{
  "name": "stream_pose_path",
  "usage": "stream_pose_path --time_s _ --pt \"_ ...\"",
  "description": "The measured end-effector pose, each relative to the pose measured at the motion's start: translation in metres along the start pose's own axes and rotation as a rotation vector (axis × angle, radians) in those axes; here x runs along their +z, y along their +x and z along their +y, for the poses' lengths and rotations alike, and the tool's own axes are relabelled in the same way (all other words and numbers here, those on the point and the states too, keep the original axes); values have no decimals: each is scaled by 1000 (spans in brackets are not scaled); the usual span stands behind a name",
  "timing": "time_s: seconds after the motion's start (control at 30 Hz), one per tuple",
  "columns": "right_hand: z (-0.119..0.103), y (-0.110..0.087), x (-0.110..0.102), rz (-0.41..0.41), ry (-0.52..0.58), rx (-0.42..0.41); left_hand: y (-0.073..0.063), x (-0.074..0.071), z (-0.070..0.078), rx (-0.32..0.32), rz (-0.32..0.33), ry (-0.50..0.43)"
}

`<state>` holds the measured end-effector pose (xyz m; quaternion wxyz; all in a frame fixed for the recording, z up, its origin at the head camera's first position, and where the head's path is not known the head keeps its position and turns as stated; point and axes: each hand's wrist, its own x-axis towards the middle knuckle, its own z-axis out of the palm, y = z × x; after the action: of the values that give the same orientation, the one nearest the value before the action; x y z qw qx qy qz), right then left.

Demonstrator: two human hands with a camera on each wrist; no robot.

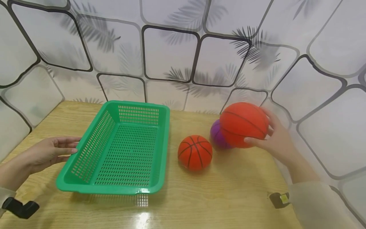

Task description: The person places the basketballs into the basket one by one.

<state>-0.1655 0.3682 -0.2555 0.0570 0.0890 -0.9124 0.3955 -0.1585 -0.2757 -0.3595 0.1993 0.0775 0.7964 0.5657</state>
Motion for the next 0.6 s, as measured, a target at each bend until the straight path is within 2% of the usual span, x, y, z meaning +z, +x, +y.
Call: stream_pose_path --time_s 0.23,0.47,0.6 --pt "-27 18 32 7 124 -16 -1 2 0 10 -1 -1" --pt "-46 39 63 -22 220 -80 -1 2 -1 14 3 -1" --pt "-57 49 82 -48 293 -66 -1 1 -1 22 2 2"
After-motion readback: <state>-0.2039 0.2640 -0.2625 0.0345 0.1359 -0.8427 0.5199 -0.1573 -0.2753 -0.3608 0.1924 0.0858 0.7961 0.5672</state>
